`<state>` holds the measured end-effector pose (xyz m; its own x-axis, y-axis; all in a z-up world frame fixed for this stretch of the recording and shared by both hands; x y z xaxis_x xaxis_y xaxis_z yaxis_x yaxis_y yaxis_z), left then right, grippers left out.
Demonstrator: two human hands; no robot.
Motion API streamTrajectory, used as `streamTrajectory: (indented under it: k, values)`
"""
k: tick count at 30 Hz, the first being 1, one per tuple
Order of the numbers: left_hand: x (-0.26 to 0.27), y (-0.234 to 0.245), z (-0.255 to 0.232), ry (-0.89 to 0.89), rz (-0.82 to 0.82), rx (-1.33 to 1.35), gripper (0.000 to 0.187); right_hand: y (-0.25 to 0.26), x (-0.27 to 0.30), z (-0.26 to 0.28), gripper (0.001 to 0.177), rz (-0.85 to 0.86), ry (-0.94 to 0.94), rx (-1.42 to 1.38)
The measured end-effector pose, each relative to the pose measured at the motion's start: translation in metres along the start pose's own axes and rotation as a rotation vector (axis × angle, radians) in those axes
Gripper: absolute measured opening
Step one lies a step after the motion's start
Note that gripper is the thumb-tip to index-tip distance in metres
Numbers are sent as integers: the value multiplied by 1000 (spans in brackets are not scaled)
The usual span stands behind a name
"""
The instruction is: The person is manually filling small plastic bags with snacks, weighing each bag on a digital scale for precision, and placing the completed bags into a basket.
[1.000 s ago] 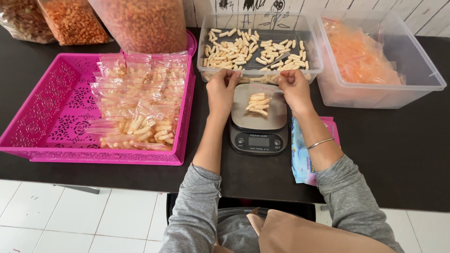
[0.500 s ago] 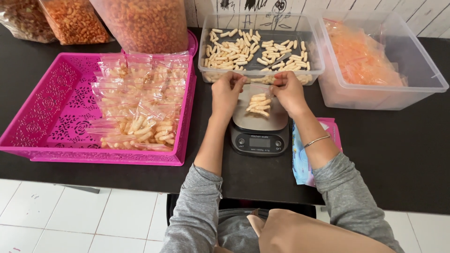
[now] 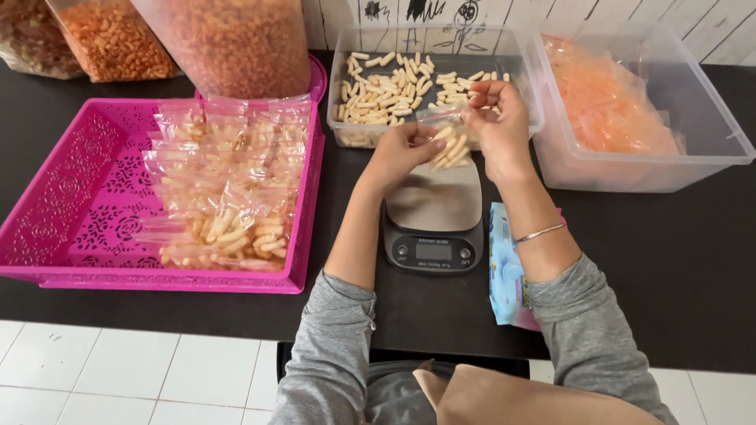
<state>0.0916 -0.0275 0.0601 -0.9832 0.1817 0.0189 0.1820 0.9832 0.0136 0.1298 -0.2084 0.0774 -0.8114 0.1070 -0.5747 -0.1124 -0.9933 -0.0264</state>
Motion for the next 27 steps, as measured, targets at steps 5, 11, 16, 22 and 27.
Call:
streamTrajectory:
  k: [5,11,16,22,27]
  values:
    - [-51,-2,29,31,-50,18,34,5,-20,-19,37,-27,-55,-43]
    - [-76,0,16,-13,-143,-438,39,6,-34,-40,32,-37,-149,-78]
    - [-110,3,22,-58,-146,-447,45,1,-30,-37,40,82,-248,-40]
    - [-125,2,12,18,-120,-195,57,-5,-44,-68,43,136,-363,-173]
    - [-122,2,2,132,-145,-54,61,-2,-54,-75,34,65,-431,-204]
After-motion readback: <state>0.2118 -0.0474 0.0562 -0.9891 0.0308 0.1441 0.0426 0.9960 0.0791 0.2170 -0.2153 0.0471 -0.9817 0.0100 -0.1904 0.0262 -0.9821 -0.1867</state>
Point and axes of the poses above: each hand's wrist, its own x-axis away from the middle knuckle, its own y-axis out of the back of the hand, z = x × y, the point moved 6 cm from there along -x, towards the middle knuckle, and after that the axes turned 9 degrees about y, right-handed, at the moved point
